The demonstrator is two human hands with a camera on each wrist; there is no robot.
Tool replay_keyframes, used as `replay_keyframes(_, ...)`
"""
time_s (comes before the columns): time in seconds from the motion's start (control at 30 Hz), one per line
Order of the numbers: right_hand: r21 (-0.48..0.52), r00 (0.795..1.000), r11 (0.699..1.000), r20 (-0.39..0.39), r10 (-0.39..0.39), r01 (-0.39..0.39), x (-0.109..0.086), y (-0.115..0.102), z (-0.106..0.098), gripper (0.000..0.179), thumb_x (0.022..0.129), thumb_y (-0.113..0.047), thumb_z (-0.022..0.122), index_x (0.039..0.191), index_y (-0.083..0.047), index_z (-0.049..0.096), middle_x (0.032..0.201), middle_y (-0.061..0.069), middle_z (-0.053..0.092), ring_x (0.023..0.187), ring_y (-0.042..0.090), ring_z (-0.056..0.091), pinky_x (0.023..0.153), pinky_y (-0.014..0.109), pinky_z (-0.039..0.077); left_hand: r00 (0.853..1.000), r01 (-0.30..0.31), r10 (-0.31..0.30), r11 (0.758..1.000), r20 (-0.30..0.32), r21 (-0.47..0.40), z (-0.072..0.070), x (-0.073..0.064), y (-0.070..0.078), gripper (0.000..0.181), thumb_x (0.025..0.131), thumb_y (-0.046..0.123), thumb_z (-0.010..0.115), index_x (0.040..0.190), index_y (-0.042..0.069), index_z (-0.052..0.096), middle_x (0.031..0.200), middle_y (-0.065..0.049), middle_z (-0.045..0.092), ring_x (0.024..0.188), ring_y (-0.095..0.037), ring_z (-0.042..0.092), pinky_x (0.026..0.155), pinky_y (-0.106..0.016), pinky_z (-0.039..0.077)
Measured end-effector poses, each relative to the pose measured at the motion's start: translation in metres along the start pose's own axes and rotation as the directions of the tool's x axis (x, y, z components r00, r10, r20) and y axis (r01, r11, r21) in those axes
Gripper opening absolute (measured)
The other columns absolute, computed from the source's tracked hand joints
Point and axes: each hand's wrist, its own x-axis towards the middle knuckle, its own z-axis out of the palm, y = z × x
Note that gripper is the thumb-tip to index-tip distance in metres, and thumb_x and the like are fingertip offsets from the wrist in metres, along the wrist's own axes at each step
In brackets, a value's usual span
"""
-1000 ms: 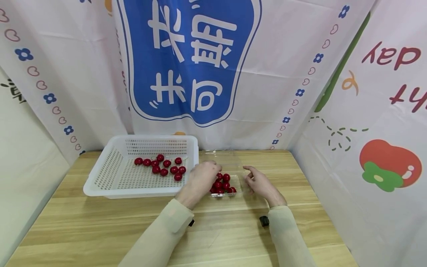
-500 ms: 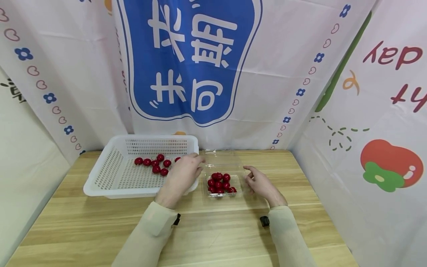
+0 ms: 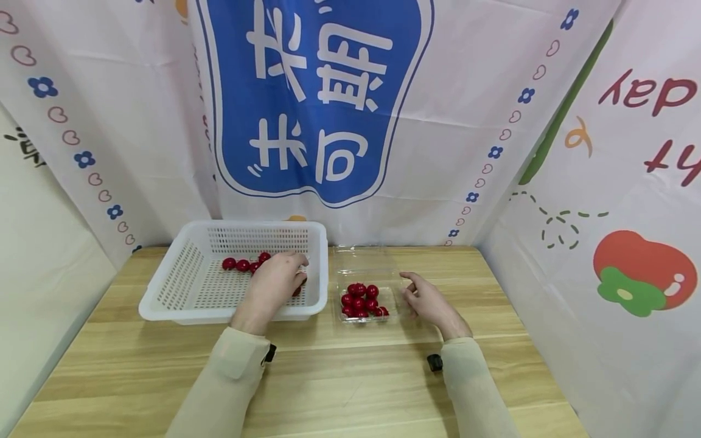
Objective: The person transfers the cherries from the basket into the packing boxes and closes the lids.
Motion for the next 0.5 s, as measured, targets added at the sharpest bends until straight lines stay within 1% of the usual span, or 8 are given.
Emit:
replay_keyframes(0.1, -0.003, 1.000, 1.000, 0.000, -0.001, 0.001, 0.000, 0.000, 0.001, 0.057, 0.123, -0.005, 0.054, 0.179, -0.003, 0.041, 0.117, 0.026, 0.070, 0.073, 0.025, 0.069, 0.071, 0.044, 0.070, 0.999, 0.007, -0.007, 1.000, 0.043, 0.005, 0.004, 0.000, -0.007, 0.016, 0.110, 0.012, 0.081, 0.125, 0.005, 0.084, 0.122, -0.015, 0.086, 0.116, -0.035, 0.082, 0.107, -0.056, 0.069)
replay_keyframes(0.2, -0.011, 1.000, 1.000, -0.001, -0.001, 0.001, 0.000, -0.001, 0.001, 0.057, 0.123, -0.005, 0.054, 0.179, -0.003, 0.042, 0.117, 0.026, 0.070, 0.073, 0.026, 0.069, 0.071, 0.044, 0.070, 0.995, 0.018, -0.019, 1.000, 0.101, 0.015, 0.007, 0.000, -0.011, 0.012, 0.109, 0.013, 0.083, 0.120, 0.009, 0.085, 0.114, -0.011, 0.086, 0.109, -0.032, 0.080, 0.102, -0.056, 0.069)
replay_keyframes(0.3, -0.014, 1.000, 1.000, -0.002, -0.001, 0.001, 0.000, -0.002, 0.001, 0.057, 0.123, -0.004, 0.054, 0.179, -0.002, 0.042, 0.117, 0.026, 0.071, 0.073, 0.027, 0.069, 0.071, 0.045, 0.070, 0.987, 0.025, -0.027, 1.000, 0.159, 0.018, 0.009, 0.000, -0.015, 0.014, 0.108, 0.014, 0.085, 0.121, 0.010, 0.087, 0.116, -0.009, 0.088, 0.110, -0.030, 0.081, 0.103, -0.055, 0.069)
replay_keyframes(0.4, -0.015, 1.000, 1.000, -0.003, -0.003, 0.003, 0.000, -0.003, 0.002, 0.058, 0.123, -0.004, 0.055, 0.179, -0.002, 0.042, 0.117, 0.027, 0.071, 0.074, 0.027, 0.070, 0.071, 0.045, 0.070, 0.978, 0.039, -0.040, 0.999, 0.207, 0.012, 0.011, 0.000, -0.017, 0.017, 0.107, 0.015, 0.086, 0.124, 0.012, 0.088, 0.121, -0.008, 0.088, 0.114, -0.028, 0.080, 0.104, -0.054, 0.069)
replay_keyframes(0.5, -0.018, 1.000, 1.000, -0.003, -0.005, 0.005, 0.000, -0.004, 0.002, 0.058, 0.123, -0.003, 0.055, 0.179, -0.002, 0.042, 0.117, 0.027, 0.071, 0.073, 0.027, 0.070, 0.071, 0.046, 0.070, 0.966, 0.056, -0.059, 0.998, 0.251, 0.017, 0.011, 0.001, -0.020, 0.014, 0.108, 0.014, 0.085, 0.122, 0.013, 0.088, 0.121, -0.006, 0.087, 0.109, -0.025, 0.077, 0.101, -0.052, 0.068)
